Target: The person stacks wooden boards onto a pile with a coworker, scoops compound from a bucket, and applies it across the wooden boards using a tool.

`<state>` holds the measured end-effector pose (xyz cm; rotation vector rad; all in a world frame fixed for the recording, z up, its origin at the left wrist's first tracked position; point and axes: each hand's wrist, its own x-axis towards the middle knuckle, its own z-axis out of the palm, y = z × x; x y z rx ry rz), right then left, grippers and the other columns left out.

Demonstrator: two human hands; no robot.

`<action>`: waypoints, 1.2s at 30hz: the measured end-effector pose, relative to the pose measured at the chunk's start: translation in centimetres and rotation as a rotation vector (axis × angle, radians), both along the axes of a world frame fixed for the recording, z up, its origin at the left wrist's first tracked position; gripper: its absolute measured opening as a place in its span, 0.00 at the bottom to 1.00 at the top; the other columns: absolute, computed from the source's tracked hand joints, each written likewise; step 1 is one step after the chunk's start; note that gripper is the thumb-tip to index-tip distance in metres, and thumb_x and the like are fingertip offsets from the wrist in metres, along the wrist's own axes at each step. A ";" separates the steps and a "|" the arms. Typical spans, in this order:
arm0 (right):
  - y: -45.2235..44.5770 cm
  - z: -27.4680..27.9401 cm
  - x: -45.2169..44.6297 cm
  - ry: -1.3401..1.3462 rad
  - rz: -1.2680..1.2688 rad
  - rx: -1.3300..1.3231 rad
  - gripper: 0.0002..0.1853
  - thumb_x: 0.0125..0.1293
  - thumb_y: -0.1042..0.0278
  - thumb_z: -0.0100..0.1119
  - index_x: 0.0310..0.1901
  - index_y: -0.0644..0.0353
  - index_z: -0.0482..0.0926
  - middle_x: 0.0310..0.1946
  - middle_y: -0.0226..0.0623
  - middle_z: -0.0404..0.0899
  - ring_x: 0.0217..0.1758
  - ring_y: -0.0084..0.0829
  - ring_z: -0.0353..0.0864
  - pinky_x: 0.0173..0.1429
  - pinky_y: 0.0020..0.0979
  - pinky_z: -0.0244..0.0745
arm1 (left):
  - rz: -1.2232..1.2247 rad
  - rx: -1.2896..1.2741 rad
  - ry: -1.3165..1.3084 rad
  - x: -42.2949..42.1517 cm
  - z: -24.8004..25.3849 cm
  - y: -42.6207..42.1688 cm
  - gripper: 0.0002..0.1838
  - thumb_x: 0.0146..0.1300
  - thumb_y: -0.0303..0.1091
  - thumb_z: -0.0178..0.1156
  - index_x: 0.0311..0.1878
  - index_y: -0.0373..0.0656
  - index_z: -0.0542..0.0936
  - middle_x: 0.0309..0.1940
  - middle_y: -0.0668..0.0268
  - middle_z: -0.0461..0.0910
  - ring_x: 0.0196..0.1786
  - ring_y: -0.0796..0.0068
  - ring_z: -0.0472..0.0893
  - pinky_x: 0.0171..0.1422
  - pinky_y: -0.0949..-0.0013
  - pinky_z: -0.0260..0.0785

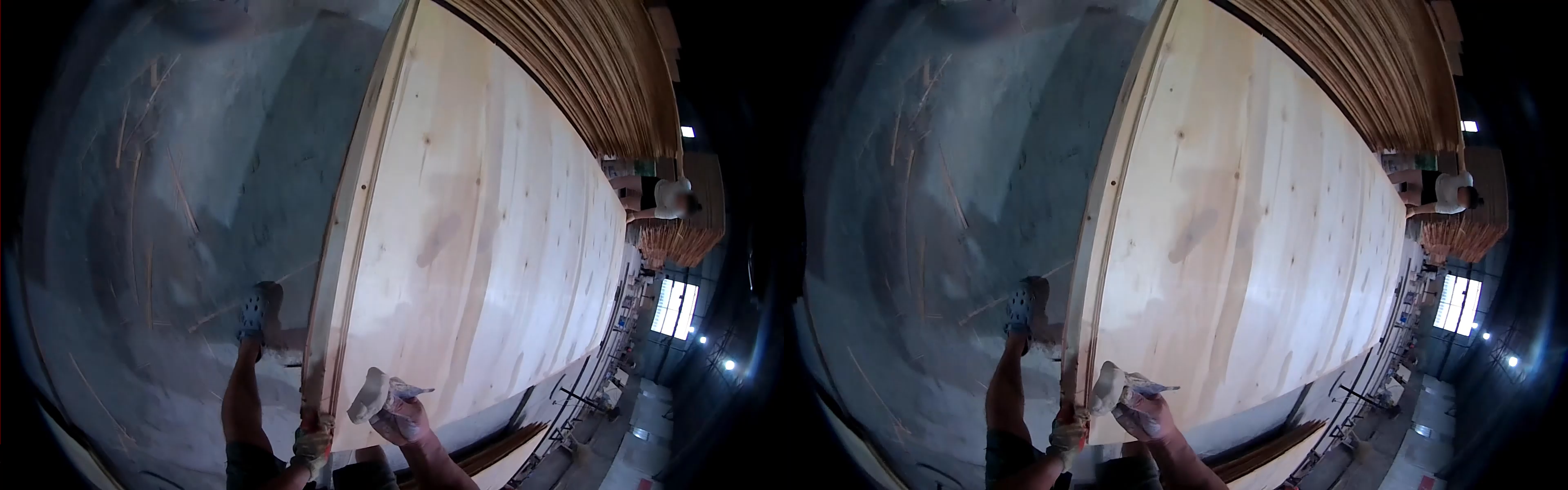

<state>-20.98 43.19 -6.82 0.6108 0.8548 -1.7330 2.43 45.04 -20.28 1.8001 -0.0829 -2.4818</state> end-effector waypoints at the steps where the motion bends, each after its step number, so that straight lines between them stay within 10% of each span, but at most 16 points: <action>1: -0.4 0.3 0.0 -0.007 -0.010 0.008 0.24 0.64 0.68 0.66 0.61 0.62 0.75 0.54 0.38 0.80 0.57 0.40 0.80 0.62 0.45 0.74 | 0.002 -0.011 0.006 -0.4 0.1 -0.5 0.11 0.75 0.38 0.53 0.55 0.48 0.76 0.34 0.71 0.79 0.30 0.79 0.78 0.34 0.74 0.73; 4: 0.4 0.2 -0.2 -0.008 -0.001 0.005 0.22 0.64 0.69 0.65 0.60 0.62 0.75 0.53 0.39 0.80 0.57 0.40 0.80 0.63 0.45 0.74 | -0.525 -0.411 -0.074 -0.1 -1.3 -0.2 0.12 0.75 0.37 0.54 0.56 0.44 0.77 0.35 0.68 0.79 0.31 0.78 0.78 0.37 0.74 0.74; 6: 0.4 0.7 -0.6 -0.010 0.022 -0.001 0.22 0.65 0.69 0.65 0.60 0.61 0.75 0.54 0.39 0.80 0.57 0.40 0.80 0.63 0.45 0.74 | 0.458 0.341 0.162 2.2 -6.2 1.9 0.12 0.75 0.35 0.53 0.55 0.40 0.77 0.36 0.65 0.79 0.35 0.77 0.79 0.43 0.75 0.75; 9: -1.4 2.7 -1.5 -0.001 0.062 0.011 0.22 0.64 0.68 0.66 0.58 0.63 0.75 0.51 0.40 0.81 0.55 0.37 0.80 0.60 0.38 0.75 | 0.106 -0.025 0.049 -0.6 -4.1 0.3 0.15 0.74 0.42 0.56 0.53 0.41 0.77 0.38 0.69 0.77 0.37 0.76 0.77 0.41 0.73 0.71; 10: -1.4 2.5 -1.6 0.027 0.077 0.005 0.21 0.65 0.68 0.65 0.58 0.63 0.75 0.51 0.40 0.81 0.55 0.37 0.80 0.60 0.38 0.76 | 0.652 0.530 0.036 -0.9 -4.8 -0.4 0.12 0.74 0.38 0.55 0.51 0.40 0.77 0.37 0.69 0.77 0.37 0.76 0.76 0.39 0.72 0.70; 11: -1.2 2.3 -1.4 0.049 0.080 0.010 0.21 0.65 0.68 0.64 0.58 0.63 0.74 0.51 0.39 0.81 0.55 0.37 0.81 0.59 0.38 0.76 | 0.646 0.537 0.029 -1.3 -5.2 -0.7 0.12 0.74 0.38 0.55 0.51 0.40 0.77 0.37 0.69 0.77 0.37 0.76 0.76 0.39 0.72 0.70; 13: 0.0 1.8 -0.6 0.031 0.062 0.066 0.21 0.66 0.68 0.63 0.59 0.62 0.74 0.51 0.39 0.81 0.54 0.37 0.81 0.59 0.39 0.77 | -0.337 -0.334 0.009 -1.3 -5.4 -0.4 0.10 0.75 0.35 0.51 0.50 0.39 0.76 0.35 0.67 0.76 0.36 0.78 0.77 0.43 0.76 0.73; 14: 0.2 1.8 -0.5 0.023 0.057 0.107 0.21 0.66 0.68 0.63 0.59 0.62 0.74 0.51 0.39 0.81 0.54 0.37 0.81 0.58 0.39 0.77 | -0.338 -0.330 0.002 -0.7 -7.4 0.4 0.10 0.75 0.35 0.51 0.50 0.39 0.76 0.35 0.67 0.76 0.36 0.78 0.77 0.43 0.76 0.73; 17: 0.5 3.4 1.3 -0.040 -0.002 0.213 0.21 0.66 0.69 0.63 0.59 0.62 0.74 0.51 0.38 0.81 0.53 0.37 0.81 0.58 0.38 0.77 | 0.787 0.816 0.478 3.6 -11.5 2.8 0.11 0.74 0.39 0.56 0.50 0.42 0.77 0.39 0.71 0.76 0.39 0.81 0.75 0.39 0.74 0.70; 25: 0.3 9.8 4.1 0.036 -0.159 0.282 0.27 0.60 0.64 0.68 0.59 0.66 0.75 0.46 0.42 0.82 0.47 0.40 0.83 0.47 0.41 0.81 | -1.242 -0.635 -0.187 -2.1 -0.1 -6.2 0.15 0.72 0.51 0.52 0.47 0.50 0.77 0.32 0.61 0.81 0.33 0.62 0.81 0.36 0.59 0.74; 28: 3.5 9.2 5.4 0.053 -0.188 0.167 0.27 0.62 0.67 0.65 0.63 0.59 0.71 0.47 0.44 0.81 0.50 0.41 0.83 0.48 0.41 0.82 | -1.455 -1.058 -0.156 -1.7 0.4 -5.4 0.18 0.71 0.54 0.50 0.48 0.51 0.77 0.30 0.56 0.83 0.32 0.54 0.83 0.37 0.53 0.75; 36: 11.0 9.3 10.8 0.101 -0.318 0.092 0.32 0.62 0.67 0.64 0.68 0.55 0.68 0.51 0.46 0.80 0.52 0.42 0.82 0.55 0.47 0.79 | -1.352 -1.125 -0.269 -1.9 8.7 -1.9 0.34 0.68 0.52 0.56 0.71 0.41 0.66 0.52 0.48 0.81 0.52 0.49 0.81 0.60 0.48 0.70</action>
